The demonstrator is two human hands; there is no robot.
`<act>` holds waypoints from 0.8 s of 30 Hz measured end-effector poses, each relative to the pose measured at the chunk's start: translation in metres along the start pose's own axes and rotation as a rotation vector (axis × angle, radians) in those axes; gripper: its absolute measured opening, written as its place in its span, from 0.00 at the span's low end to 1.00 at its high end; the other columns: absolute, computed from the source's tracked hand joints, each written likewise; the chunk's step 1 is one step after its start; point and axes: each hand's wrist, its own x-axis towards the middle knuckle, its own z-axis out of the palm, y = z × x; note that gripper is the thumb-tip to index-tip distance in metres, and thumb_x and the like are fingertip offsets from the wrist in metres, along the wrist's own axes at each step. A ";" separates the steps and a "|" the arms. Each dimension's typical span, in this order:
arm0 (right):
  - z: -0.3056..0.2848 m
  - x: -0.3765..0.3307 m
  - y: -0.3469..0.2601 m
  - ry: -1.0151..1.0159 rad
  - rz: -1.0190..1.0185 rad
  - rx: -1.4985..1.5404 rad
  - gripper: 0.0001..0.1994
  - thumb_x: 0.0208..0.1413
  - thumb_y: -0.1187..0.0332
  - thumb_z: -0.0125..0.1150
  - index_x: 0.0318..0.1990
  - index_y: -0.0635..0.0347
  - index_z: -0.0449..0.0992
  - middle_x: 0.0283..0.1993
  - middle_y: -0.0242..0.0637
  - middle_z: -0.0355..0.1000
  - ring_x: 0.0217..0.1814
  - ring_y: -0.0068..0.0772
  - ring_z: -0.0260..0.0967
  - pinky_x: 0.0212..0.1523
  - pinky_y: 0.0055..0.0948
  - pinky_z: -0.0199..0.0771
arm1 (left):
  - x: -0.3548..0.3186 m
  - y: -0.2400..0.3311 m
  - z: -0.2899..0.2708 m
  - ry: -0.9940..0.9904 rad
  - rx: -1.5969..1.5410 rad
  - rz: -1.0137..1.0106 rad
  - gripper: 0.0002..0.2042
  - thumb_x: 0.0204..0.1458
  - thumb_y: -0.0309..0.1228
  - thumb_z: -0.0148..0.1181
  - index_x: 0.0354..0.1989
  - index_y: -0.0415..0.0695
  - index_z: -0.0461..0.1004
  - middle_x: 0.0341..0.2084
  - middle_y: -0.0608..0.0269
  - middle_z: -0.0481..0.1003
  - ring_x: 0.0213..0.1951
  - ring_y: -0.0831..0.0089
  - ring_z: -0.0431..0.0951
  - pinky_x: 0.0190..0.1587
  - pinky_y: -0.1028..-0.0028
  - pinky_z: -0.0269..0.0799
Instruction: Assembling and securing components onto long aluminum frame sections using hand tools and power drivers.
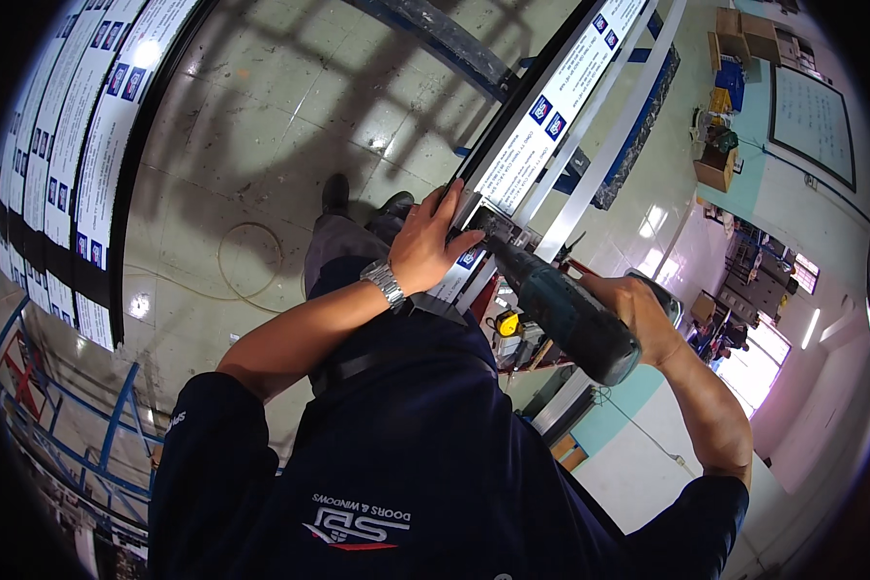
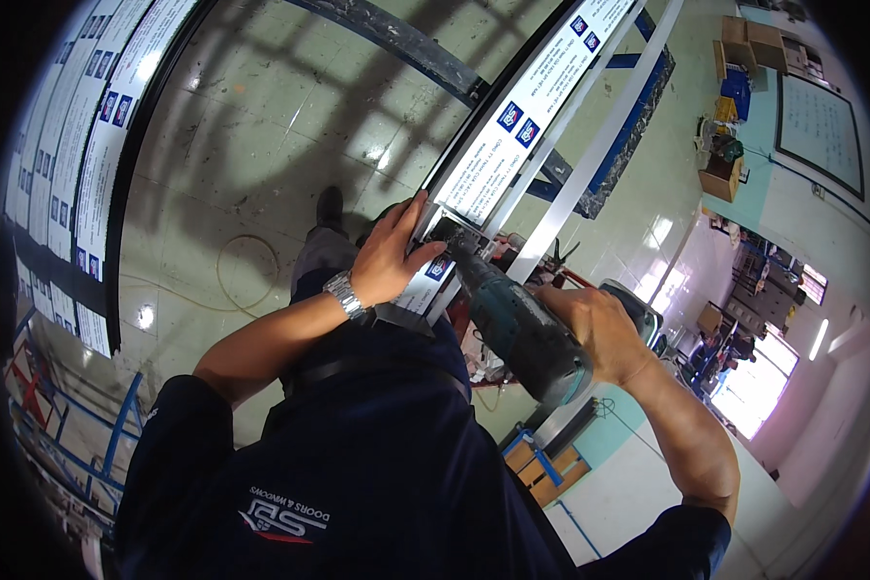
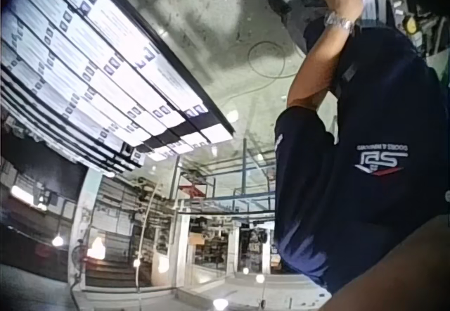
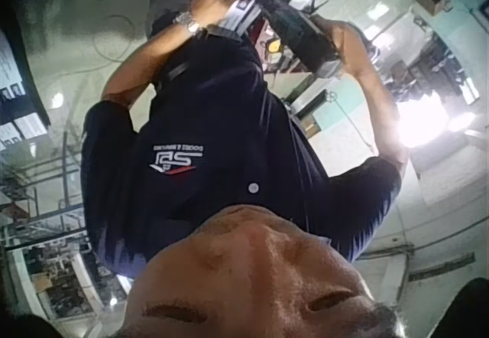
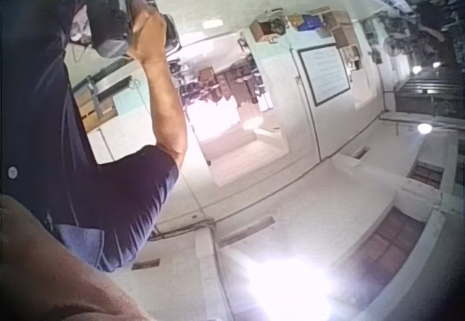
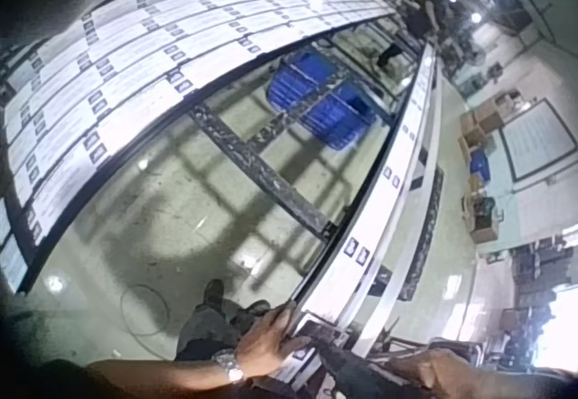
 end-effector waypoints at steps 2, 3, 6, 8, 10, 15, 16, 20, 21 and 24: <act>0.006 0.000 0.011 0.045 0.000 -0.076 0.28 0.36 0.53 0.65 0.44 0.64 0.74 0.34 0.52 0.74 0.40 0.58 0.74 0.41 0.45 0.72 | 0.001 -0.001 0.002 -0.008 -0.039 -0.001 0.39 0.57 0.48 0.59 0.71 0.39 0.52 0.62 0.36 0.62 0.62 0.43 0.64 0.64 0.59 0.60; 0.007 0.002 0.012 0.057 -0.024 -0.097 0.27 0.36 0.52 0.66 0.41 0.64 0.74 0.32 0.53 0.74 0.38 0.58 0.74 0.38 0.46 0.71 | 0.001 -0.004 0.005 0.033 -0.002 0.042 0.40 0.56 0.50 0.59 0.71 0.39 0.52 0.60 0.36 0.63 0.57 0.41 0.67 0.61 0.56 0.63; 0.000 0.005 0.000 0.074 -0.135 -0.106 0.21 0.39 0.59 0.66 0.38 0.66 0.74 0.27 0.52 0.73 0.31 0.57 0.74 0.36 0.42 0.73 | 0.001 -0.011 0.010 0.091 0.034 0.096 0.40 0.56 0.51 0.58 0.71 0.40 0.52 0.59 0.36 0.64 0.52 0.38 0.70 0.57 0.53 0.66; -0.001 0.005 -0.001 0.065 -0.115 -0.108 0.20 0.39 0.60 0.66 0.37 0.65 0.74 0.26 0.52 0.73 0.31 0.57 0.74 0.36 0.41 0.73 | 0.000 -0.012 0.011 0.109 0.032 0.109 0.40 0.56 0.51 0.58 0.71 0.40 0.52 0.58 0.36 0.65 0.51 0.38 0.71 0.56 0.53 0.67; -0.001 0.005 -0.002 0.059 -0.095 -0.109 0.19 0.39 0.60 0.66 0.36 0.64 0.74 0.26 0.51 0.73 0.30 0.57 0.74 0.35 0.41 0.72 | 0.000 -0.011 0.009 0.081 0.053 0.076 0.40 0.56 0.51 0.59 0.71 0.41 0.52 0.58 0.36 0.65 0.50 0.38 0.72 0.55 0.53 0.67; 0.002 0.005 0.001 0.070 -0.109 -0.121 0.18 0.40 0.61 0.66 0.36 0.64 0.74 0.25 0.51 0.73 0.30 0.55 0.74 0.35 0.40 0.73 | 0.000 -0.002 0.002 0.023 0.013 0.027 0.39 0.57 0.47 0.59 0.69 0.35 0.53 0.60 0.35 0.64 0.59 0.42 0.66 0.62 0.58 0.61; 0.002 0.004 0.001 0.075 -0.111 -0.123 0.18 0.40 0.61 0.66 0.36 0.64 0.74 0.25 0.51 0.73 0.30 0.55 0.74 0.35 0.40 0.73 | 0.000 -0.002 0.002 0.023 0.020 0.026 0.38 0.57 0.47 0.59 0.69 0.35 0.53 0.60 0.34 0.64 0.59 0.41 0.67 0.62 0.58 0.62; 0.004 0.002 0.003 0.070 -0.112 -0.152 0.17 0.41 0.61 0.66 0.35 0.64 0.75 0.26 0.52 0.74 0.32 0.56 0.75 0.36 0.40 0.74 | 0.000 -0.002 0.002 0.021 0.001 0.034 0.38 0.57 0.47 0.58 0.69 0.35 0.53 0.59 0.34 0.64 0.58 0.41 0.68 0.61 0.58 0.63; 0.004 0.003 0.005 0.068 -0.108 -0.154 0.17 0.41 0.61 0.66 0.35 0.64 0.75 0.26 0.52 0.74 0.32 0.56 0.75 0.37 0.41 0.74 | 0.000 -0.003 0.002 0.018 0.006 0.032 0.39 0.57 0.47 0.58 0.69 0.35 0.52 0.59 0.34 0.64 0.58 0.41 0.68 0.61 0.58 0.63; 0.003 0.004 0.005 0.078 -0.139 -0.202 0.17 0.42 0.61 0.65 0.36 0.64 0.75 0.26 0.53 0.74 0.32 0.57 0.74 0.38 0.41 0.74 | 0.000 -0.004 0.003 0.007 -0.021 0.021 0.39 0.57 0.49 0.58 0.70 0.36 0.52 0.60 0.34 0.64 0.58 0.41 0.68 0.61 0.59 0.63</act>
